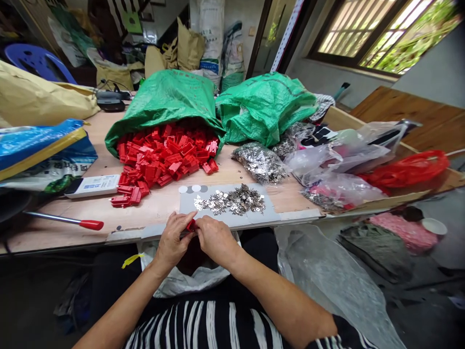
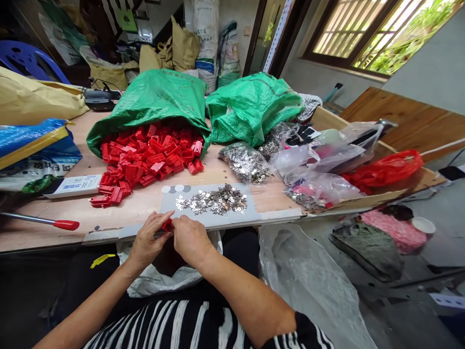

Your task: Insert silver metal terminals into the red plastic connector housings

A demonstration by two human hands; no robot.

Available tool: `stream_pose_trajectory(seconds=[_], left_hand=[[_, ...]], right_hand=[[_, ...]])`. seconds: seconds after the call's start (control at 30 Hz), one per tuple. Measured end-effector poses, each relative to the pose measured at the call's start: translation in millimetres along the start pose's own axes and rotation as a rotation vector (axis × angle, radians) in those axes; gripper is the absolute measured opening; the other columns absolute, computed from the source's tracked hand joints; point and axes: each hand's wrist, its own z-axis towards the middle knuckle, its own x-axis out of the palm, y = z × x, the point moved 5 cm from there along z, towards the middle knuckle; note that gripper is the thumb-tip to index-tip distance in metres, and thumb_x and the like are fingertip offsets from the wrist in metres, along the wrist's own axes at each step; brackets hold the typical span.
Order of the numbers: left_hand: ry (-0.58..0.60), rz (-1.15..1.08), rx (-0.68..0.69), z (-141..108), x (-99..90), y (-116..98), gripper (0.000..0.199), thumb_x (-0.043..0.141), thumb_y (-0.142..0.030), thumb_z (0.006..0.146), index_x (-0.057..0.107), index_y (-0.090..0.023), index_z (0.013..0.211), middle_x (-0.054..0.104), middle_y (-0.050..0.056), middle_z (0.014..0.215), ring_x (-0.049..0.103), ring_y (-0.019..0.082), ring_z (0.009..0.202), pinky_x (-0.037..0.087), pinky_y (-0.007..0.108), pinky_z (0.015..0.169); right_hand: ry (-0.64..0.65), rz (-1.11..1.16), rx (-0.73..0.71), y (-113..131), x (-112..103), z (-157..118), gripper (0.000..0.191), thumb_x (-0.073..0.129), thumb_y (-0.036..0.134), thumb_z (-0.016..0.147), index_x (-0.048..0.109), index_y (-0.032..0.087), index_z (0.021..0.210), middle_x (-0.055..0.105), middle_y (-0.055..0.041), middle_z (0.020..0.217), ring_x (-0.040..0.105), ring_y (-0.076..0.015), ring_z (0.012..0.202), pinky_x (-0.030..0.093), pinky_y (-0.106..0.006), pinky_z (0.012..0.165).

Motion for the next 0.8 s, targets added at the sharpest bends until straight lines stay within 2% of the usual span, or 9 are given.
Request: stream_pose_trajectory(seconds=[0.17, 0.43, 0.57, 0.8], left_hand=[[0.014, -0.004, 0.005, 0.1, 0.6, 0.3, 0.057, 0.058, -0.020, 0.085, 0.041, -0.033, 0.137, 0.069, 0.002, 0.106, 0.059, 0.022, 0.104, 0.031, 0.054, 0.108], [0.010, -0.006, 0.015, -0.1, 0.0, -0.4, 0.057, 0.060, -0.020, 0.084, 0.042, -0.031, 0.137, 0.069, 0.003, 0.107, 0.058, 0.021, 0.103, 0.030, 0.054, 0.109], [0.008, -0.001, 0.021, -0.2, 0.5, -0.9, 0.058, 0.060, -0.019, 0.084, 0.041, -0.031, 0.137, 0.069, 0.003, 0.107, 0.058, 0.021, 0.102, 0.030, 0.054, 0.108], [-0.014, 0.006, 0.029, 0.9, 1.4, 0.4, 0.057, 0.059, -0.013, 0.083, 0.045, -0.028, 0.136, 0.070, 0.004, 0.106, 0.059, 0.022, 0.103, 0.033, 0.051, 0.107]], right_hand=[[-0.008, 0.066, -0.029, -3.3, 2.1, 3.3, 0.020, 0.044, 0.023, 0.093, 0.063, 0.020, 0.100, 0.065, -0.0064, 0.094, 0.061, -0.0189, 0.086, 0.043, -0.028, 0.074], [-0.046, 0.157, -0.049, -17.9, -0.2, -7.8, 0.016, 0.050, 0.022, 0.092, 0.064, 0.021, 0.099, 0.066, -0.0042, 0.094, 0.061, -0.0169, 0.089, 0.042, -0.026, 0.079], [-0.024, 0.127, -0.047, -15.6, 0.4, -5.4, 0.016, 0.050, 0.022, 0.092, 0.064, 0.021, 0.099, 0.066, -0.0042, 0.094, 0.061, -0.0176, 0.091, 0.042, -0.026, 0.079], [-0.060, 0.032, -0.001, -2.8, 4.3, -0.4, 0.018, 0.044, 0.021, 0.092, 0.060, 0.021, 0.100, 0.065, -0.0042, 0.096, 0.062, -0.0176, 0.083, 0.042, -0.026, 0.069]])
